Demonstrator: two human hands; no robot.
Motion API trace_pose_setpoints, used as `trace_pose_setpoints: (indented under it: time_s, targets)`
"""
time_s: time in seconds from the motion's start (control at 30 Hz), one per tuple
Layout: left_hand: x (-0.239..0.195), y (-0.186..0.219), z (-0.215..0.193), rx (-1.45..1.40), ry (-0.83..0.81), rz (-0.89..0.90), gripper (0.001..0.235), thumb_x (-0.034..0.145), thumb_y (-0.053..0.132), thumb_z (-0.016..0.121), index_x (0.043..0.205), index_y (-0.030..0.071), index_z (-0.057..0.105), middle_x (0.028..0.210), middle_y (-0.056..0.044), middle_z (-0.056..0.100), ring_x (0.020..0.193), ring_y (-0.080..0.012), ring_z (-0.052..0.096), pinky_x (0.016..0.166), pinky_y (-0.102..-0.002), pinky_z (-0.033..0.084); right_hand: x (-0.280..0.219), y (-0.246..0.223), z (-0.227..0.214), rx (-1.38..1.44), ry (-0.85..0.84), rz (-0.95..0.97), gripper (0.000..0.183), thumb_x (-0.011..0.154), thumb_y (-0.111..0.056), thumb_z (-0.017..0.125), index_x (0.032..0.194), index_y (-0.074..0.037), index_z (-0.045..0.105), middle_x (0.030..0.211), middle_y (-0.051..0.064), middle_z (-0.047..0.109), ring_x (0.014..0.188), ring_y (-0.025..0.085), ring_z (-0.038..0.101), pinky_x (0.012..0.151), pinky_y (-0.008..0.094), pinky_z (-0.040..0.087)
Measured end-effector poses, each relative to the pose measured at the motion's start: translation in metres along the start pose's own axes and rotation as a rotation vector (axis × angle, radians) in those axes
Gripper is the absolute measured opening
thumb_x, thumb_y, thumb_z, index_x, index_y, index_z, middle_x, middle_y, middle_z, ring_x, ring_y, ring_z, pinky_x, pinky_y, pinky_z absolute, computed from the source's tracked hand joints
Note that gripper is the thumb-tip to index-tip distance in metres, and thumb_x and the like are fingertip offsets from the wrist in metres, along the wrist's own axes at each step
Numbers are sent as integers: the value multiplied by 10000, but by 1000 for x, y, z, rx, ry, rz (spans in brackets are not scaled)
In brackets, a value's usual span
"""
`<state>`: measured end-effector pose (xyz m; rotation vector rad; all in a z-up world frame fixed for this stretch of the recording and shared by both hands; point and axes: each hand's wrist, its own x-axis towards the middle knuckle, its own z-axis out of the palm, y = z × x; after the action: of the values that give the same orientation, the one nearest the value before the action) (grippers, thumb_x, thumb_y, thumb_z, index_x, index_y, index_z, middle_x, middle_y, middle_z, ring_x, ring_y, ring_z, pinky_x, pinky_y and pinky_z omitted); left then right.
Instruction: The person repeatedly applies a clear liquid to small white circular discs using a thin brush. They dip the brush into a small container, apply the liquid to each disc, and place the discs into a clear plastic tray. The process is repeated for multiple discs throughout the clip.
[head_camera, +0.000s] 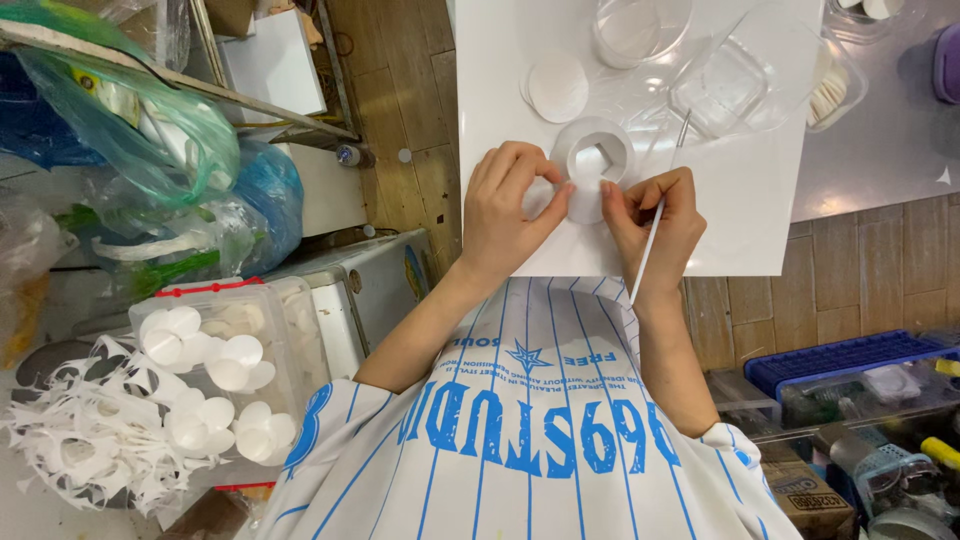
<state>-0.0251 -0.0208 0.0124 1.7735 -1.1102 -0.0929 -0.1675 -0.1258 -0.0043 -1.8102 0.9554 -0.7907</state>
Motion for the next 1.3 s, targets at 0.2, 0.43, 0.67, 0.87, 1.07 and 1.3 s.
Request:
trace_pose_setpoints:
  time_s: [0.2,0.43,0.67,0.87,1.07,1.3]
  targets:
    - [13,-2,-2,69,-72,245,146,843,207,839,937,146,746,1038,41,618,966,-189,549,869,-350,414,-3,5,0,13,-3,9,413,990,-69,834,894,-74,433,718,0,533,651,40,441,589,193,390]
    - [23,-11,-1,101,-126,327,145,833,229,844,867,138,737,1038,51,602,1023,-190,541,910,-368,380,-3,-3,-29,232,-213,-122,270,996,10,809,973,-27,542,915,61,689,755,66,554,687,194,461]
    - [30,-18,1,50,-217,279,170,813,275,859,840,148,748,1069,48,582,1053,-196,501,930,-374,364,27,-3,-25,-181,-261,-481,297,834,150,779,866,-32,546,1005,87,762,744,189,486,654,285,470]
    - [30,-26,0,40,-188,336,179,784,285,866,837,154,756,1068,61,581,1058,-200,499,937,-376,359,32,4,-19,-191,-285,-482,341,738,184,728,798,-42,481,979,72,741,793,203,451,685,302,470]
    - [35,-24,-3,101,-207,383,173,799,273,871,829,156,747,1084,61,590,1101,-191,514,977,-392,365,33,-6,-17,-173,-263,-458,287,806,104,796,805,-48,554,959,47,755,780,200,466,716,296,455]
    - [28,-11,-7,36,-247,377,157,831,240,857,900,128,771,1193,18,610,1167,-213,511,1017,-412,358,42,-9,-72,198,-200,-428,486,1117,-499,481,1350,-73,510,1116,30,698,895,92,566,798,252,475]
